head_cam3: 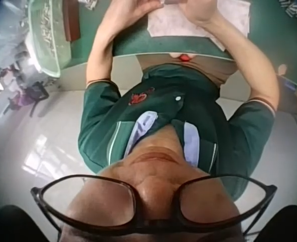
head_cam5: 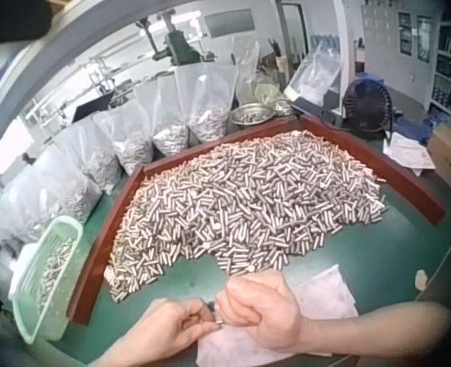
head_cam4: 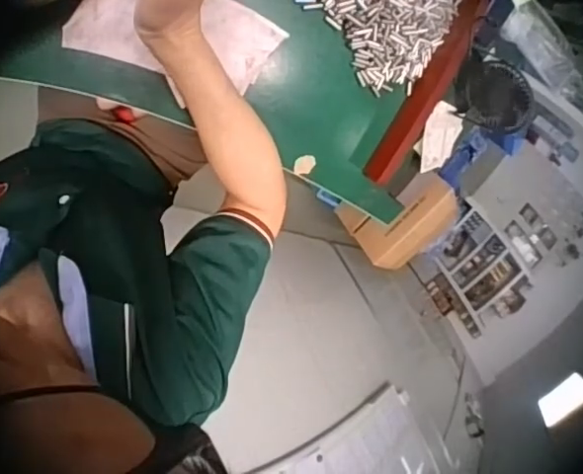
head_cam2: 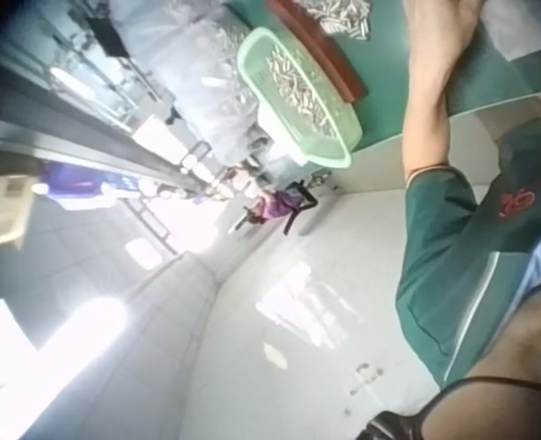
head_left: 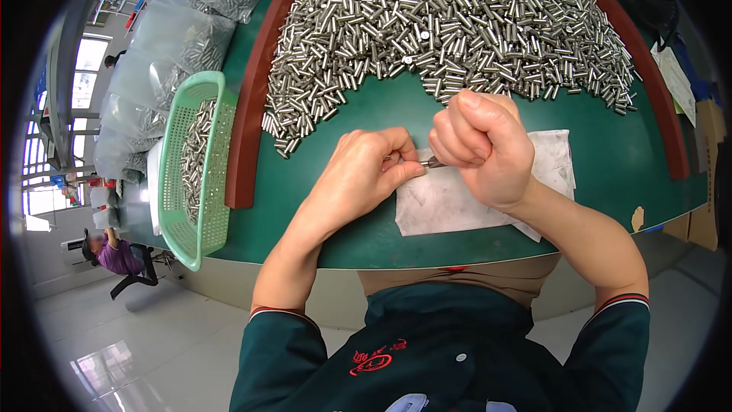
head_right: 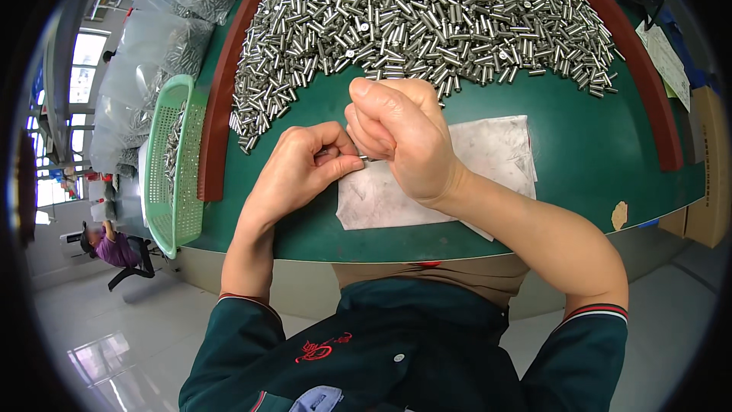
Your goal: Sorting small cylindrical metal parts and placing selected ones into a green basket.
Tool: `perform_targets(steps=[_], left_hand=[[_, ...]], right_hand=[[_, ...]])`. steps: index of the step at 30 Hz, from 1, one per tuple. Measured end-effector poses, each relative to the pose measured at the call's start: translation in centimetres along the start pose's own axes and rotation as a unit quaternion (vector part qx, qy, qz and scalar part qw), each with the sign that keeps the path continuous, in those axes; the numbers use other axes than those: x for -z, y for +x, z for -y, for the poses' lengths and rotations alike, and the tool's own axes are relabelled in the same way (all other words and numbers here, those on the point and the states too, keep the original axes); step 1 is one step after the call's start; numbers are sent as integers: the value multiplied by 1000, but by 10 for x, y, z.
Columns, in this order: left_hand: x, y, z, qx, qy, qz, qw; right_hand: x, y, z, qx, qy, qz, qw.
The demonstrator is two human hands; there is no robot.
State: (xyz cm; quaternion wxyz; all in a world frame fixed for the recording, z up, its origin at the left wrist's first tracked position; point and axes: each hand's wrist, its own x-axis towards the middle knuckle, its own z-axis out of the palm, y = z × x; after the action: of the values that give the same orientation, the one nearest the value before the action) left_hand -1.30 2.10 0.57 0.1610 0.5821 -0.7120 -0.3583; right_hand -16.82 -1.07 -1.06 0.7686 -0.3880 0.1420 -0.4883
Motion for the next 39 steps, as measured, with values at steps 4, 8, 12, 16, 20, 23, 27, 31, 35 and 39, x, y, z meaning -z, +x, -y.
perform_targets(steps=[4,8,12,16,20,23,27,31,35,39], left_hand=[[0,1,0,6,3,8,1000],[1,0,-2,3,-5,1,1000],[1,2,-4,6,-10,8,1000],[0,4,0,-4,-25,6,1000],[6,6,-8,1,-1,22,1000],[9,7,-13,-17,-3,14,1000],[5,2,-1,-31,8,0,999],[12,5,10,49,-378,60,922],[15,12,32,32,-693,106,712],[19,15,37,66,-713,50,697]], right_hand=[[1,0,1,10,-4,5,1000],[-1,-1,1,3,-11,6,1000],[-2,-2,-1,8,-20,5,1000],[-4,-4,-3,7,-56,15,998],[-2,-6,-3,17,-100,32,994],[1,-4,-4,28,-148,79,985],[-3,-2,-2,6,-91,36,995],[1,-3,3,-25,-52,27,998],[-3,-4,1,-25,-28,34,999],[2,-1,3,-36,-29,27,999]])
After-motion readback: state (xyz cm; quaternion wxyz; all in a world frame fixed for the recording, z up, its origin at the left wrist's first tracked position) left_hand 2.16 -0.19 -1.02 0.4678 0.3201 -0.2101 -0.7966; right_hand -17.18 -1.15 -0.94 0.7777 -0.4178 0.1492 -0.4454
